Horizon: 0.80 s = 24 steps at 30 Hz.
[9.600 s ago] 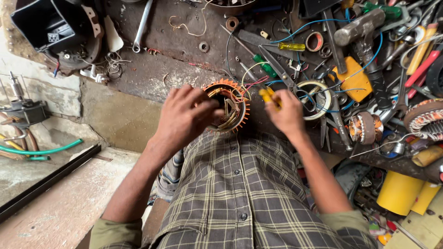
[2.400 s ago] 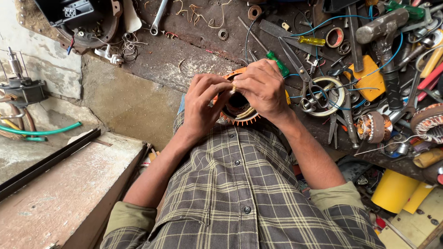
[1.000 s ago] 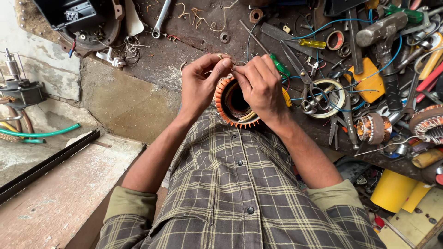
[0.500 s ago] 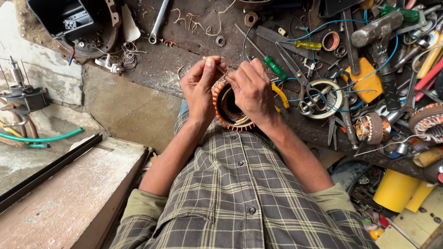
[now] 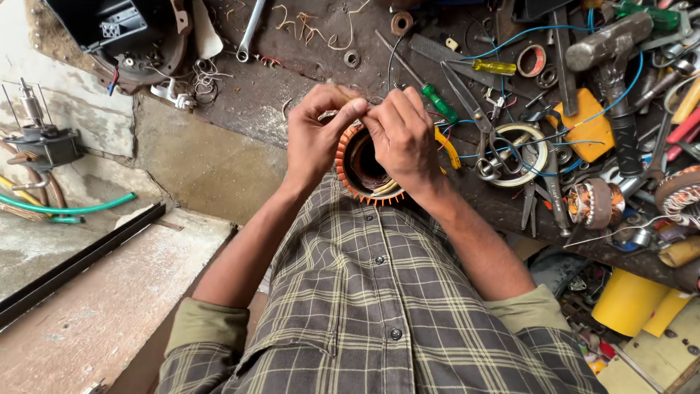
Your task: The person works on a motor stator, using pliers to strip and cut copper wires, then taping and arranging the windings. They repeatedly adjust the wires and secure them with electrical tape while handling the stator on a cluttered workbench.
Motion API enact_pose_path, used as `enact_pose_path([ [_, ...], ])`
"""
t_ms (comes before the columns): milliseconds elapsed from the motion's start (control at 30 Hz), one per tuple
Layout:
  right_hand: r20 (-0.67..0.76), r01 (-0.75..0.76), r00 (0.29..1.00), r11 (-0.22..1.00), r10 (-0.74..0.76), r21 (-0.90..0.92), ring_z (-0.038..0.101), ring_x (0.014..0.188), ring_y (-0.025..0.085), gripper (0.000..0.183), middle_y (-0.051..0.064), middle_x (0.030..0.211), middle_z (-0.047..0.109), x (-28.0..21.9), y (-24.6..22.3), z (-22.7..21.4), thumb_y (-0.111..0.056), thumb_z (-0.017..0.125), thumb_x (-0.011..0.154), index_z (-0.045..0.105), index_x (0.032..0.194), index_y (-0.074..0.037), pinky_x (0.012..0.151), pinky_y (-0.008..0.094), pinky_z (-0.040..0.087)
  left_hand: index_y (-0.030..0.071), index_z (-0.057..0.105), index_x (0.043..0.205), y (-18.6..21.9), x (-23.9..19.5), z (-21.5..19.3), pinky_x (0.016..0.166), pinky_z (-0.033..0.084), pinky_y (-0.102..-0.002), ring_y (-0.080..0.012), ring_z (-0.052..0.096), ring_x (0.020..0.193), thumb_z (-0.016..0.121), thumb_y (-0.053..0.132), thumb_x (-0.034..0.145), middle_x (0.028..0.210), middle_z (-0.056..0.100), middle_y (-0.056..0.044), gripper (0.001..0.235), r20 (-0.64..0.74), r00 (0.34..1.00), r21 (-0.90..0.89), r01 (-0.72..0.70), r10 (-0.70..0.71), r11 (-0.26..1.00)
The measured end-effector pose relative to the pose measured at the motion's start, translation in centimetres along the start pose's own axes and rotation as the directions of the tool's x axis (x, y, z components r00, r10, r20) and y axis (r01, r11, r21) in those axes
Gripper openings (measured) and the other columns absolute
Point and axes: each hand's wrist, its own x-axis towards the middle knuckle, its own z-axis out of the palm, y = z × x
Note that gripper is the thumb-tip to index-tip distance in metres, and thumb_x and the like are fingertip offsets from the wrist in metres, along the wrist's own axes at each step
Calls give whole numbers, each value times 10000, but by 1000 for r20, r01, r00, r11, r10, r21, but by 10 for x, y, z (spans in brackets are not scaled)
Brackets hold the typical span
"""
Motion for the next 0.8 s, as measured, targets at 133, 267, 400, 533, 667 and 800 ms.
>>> enact_pose_path([
  [133, 20, 52, 999, 994, -51, -91, 519, 845, 306, 156, 125, 890, 497, -4, 0, 0, 11, 752, 930, 597, 916, 1, 724, 428, 460, 0, 635, 873, -7, -4, 11, 778, 534, -234, -46, 616, 833, 730, 125, 996, 924, 710, -20, 200, -35, 995, -123, 84, -89, 989],
  [267, 100, 91, 992, 974, -72, -207, 517, 850, 301, 122, 126, 890, 489, -7, -3, 3, 64, 693, 887, 592, 893, -6, 716, 417, 466, 25, 535, 830, -15, -7, 21, 688, 419, -235, -44, 465, 764, 707, 132, 1037, 816, 551, 12, 290, -149, 988, -112, 24, -41, 993],
  [400, 112, 137, 987, 962, -113, -237, 505, 848, 287, 101, 117, 895, 489, -7, -3, 3, 61, 677, 871, 611, 933, 15, 728, 397, 476, 37, 502, 822, -19, -5, 27, 665, 393, -239, -51, 437, 747, 675, 157, 1091, 795, 500, 20, 342, -188, 978, -174, 63, -96, 983],
  [533, 88, 101, 992, 977, -86, -188, 504, 838, 274, 116, 106, 876, 487, -5, -3, 4, 65, 699, 910, 601, 896, 6, 704, 394, 462, 14, 669, 1003, -11, -5, 21, 788, 539, -227, -51, 613, 847, 619, 163, 1052, 923, 658, -3, 164, -114, 983, -333, 98, -143, 938],
  [667, 79, 90, 994, 979, -76, -184, 505, 845, 282, 127, 110, 866, 477, -4, -4, 0, 47, 728, 911, 608, 903, 5, 713, 404, 462, -33, 702, 1114, -2, 4, 10, 872, 558, -252, -89, 647, 948, 614, 136, 1086, 1099, 668, -43, 193, -85, 996, -282, -56, 33, 958],
  [800, 85, 72, 995, 983, -58, -169, 513, 855, 285, 148, 119, 888, 490, -2, -5, 0, 22, 752, 948, 606, 924, 21, 722, 407, 460, -62, 711, 1032, -1, 4, 6, 862, 562, -266, -107, 641, 986, 632, 94, 1089, 1158, 681, -76, 185, -93, 990, -240, -126, 106, 962],
])
